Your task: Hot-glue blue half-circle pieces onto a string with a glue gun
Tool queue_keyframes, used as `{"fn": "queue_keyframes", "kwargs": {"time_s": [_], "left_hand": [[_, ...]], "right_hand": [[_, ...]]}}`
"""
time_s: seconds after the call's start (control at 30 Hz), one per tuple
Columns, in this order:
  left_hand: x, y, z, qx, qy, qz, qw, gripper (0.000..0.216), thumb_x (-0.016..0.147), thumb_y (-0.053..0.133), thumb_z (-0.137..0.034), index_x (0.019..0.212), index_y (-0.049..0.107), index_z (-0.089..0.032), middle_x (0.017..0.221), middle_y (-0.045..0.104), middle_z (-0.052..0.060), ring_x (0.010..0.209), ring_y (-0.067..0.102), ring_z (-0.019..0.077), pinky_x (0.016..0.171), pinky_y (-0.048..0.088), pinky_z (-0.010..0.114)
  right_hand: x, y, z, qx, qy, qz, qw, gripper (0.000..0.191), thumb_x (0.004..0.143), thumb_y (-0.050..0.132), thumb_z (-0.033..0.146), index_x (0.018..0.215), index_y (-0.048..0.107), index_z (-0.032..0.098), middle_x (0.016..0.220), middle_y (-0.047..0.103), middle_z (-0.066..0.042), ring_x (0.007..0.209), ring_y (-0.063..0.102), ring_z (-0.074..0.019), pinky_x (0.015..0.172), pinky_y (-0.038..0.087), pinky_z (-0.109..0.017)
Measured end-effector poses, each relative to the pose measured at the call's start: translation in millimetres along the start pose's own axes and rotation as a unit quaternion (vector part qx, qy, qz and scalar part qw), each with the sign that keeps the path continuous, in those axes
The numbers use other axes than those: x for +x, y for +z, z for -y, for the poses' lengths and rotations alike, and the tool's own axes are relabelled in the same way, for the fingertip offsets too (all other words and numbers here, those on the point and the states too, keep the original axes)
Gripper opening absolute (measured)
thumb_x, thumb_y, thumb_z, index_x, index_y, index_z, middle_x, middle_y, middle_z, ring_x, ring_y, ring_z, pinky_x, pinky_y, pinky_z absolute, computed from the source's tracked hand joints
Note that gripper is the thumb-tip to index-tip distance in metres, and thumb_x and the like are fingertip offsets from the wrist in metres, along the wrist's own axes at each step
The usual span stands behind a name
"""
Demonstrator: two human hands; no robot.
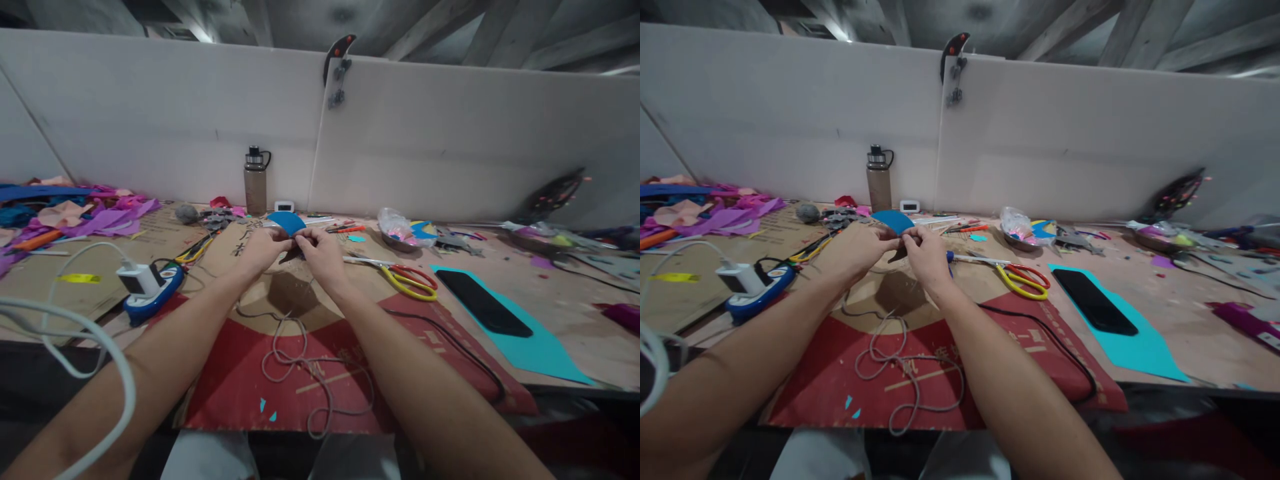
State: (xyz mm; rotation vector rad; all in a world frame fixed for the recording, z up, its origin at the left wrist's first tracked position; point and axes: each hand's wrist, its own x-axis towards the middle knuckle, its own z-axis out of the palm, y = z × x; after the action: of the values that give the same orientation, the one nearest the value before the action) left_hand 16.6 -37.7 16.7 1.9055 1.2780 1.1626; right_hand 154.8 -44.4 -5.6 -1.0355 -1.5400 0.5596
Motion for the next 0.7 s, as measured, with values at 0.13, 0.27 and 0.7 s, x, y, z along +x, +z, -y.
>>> {"fn": "queue_keyframes", "kwargs": {"time_s": [0.13,0.27,0.7], "left_hand": [[-3,1,-7,-0.086,-0.074,0.017,0.993,0.012,0.063,0.067,-0.025,0.058,0.062,-0.016,0.055,0.056,-0.001,0.056,0.054,0.013,0.056,0.043,0.025],[0,8,-3,-0.297,-0.1,0.075,0.947,0.014,0.064,0.069,-0.019,0.058,0.057,-0.016,0.06,0.058,0.002,0.063,0.061,0.0157,0.063,0.05,0.029],[5,5,-1,-0.4,-0.098,0.013,0.911,0.013,0.071,0.063,-0.009,0.069,0.051,-0.012,0.069,0.06,0.002,0.069,0.063,0.0124,0.079,0.055,0.039]], "right_hand": [[1,-1,-2,-0.028,-0.026,0.007,0.999,0.02,0.078,0.047,0.029,0.077,0.063,0.018,0.073,0.061,-0.001,0.069,0.052,-0.0131,0.068,0.039,-0.027],[1,-2,-2,-0.035,-0.045,0.001,0.998,0.019,0.079,0.047,0.029,0.079,0.064,0.018,0.076,0.062,-0.001,0.071,0.052,-0.0135,0.07,0.04,-0.027],[0,-5,-2,-0.002,-0.034,-0.054,0.998,0.014,0.076,0.052,0.029,0.076,0.059,0.017,0.061,0.049,0.003,0.056,0.04,-0.0103,0.056,0.033,-0.024]]}}
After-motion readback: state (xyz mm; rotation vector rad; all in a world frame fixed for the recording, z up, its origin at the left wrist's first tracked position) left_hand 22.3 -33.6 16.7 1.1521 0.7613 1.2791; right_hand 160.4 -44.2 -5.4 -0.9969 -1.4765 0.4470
